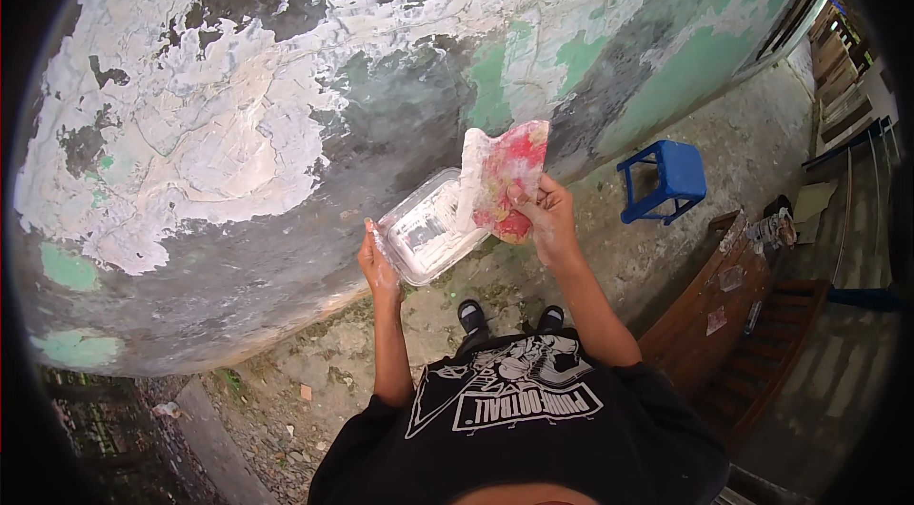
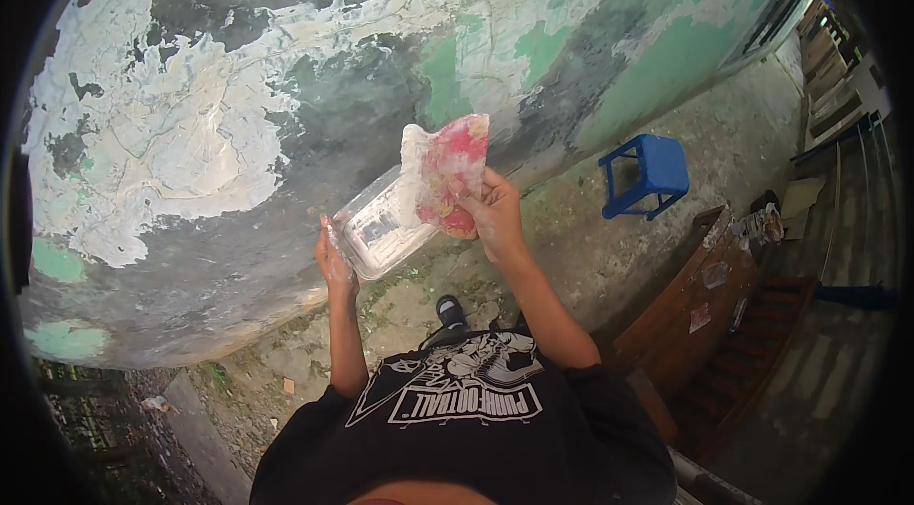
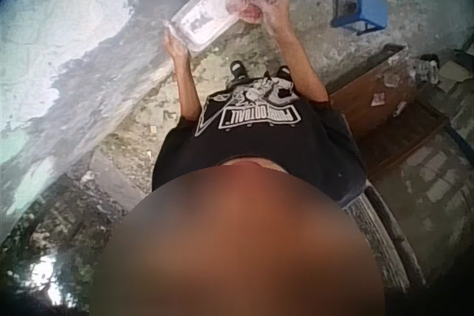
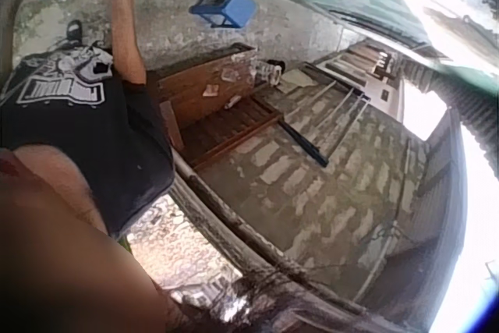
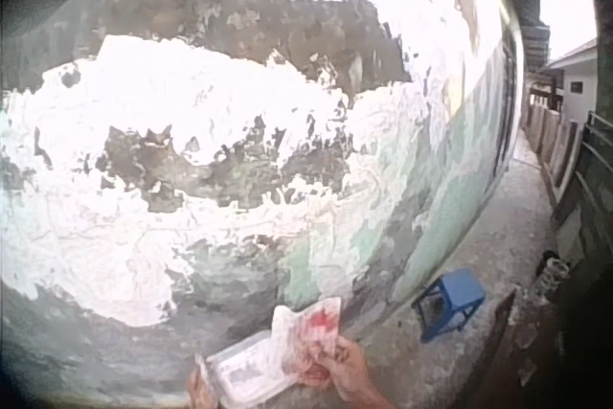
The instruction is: Applying wall putty to fill and smooth a section of a weathered wall.
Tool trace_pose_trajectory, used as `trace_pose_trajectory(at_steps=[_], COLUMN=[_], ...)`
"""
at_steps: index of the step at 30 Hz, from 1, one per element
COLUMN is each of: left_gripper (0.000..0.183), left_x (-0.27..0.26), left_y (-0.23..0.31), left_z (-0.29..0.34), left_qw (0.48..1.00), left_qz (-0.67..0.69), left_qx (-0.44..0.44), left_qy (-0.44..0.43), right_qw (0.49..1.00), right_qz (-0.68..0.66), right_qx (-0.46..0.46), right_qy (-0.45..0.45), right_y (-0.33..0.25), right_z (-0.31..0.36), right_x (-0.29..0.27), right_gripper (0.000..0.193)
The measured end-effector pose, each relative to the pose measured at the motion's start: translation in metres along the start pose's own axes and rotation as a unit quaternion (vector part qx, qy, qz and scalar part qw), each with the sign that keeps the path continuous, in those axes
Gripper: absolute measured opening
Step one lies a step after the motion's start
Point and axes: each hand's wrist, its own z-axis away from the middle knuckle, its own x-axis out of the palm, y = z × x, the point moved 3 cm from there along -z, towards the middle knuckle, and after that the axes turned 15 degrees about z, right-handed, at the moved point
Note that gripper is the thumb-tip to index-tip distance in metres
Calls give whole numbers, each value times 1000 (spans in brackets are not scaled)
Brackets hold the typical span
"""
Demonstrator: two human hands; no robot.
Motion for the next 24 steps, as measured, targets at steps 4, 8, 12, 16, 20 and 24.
trace_pose_trajectory(at_steps=[4,8,12,16,20,24], left_gripper=[53,56,58,61,61,60], left_x=[-3,-14,-32,-50,-79,-107], left_y=[4,3,12,26,34,37], left_z=[-15,-31,-45,-51,-56,-51], left_qw=[1000,1000,999,999,999,997], left_qz=[15,13,32,31,2,-18], left_qx=[-6,-7,17,25,48,55], left_qy=[-19,-27,3,5,22,60], right_qw=[984,965,970,951,863,812], right_qz=[-156,-238,-186,128,279,308], right_qx=[71,89,23,-62,-201,-289], right_qy=[48,58,154,276,370,403], right_y=[34,61,69,86,91,108], right_z=[-4,-10,-26,-50,-78,-92], right_x=[-1,2,6,13,50,84], right_gripper=[31,31,30,29,33,41])
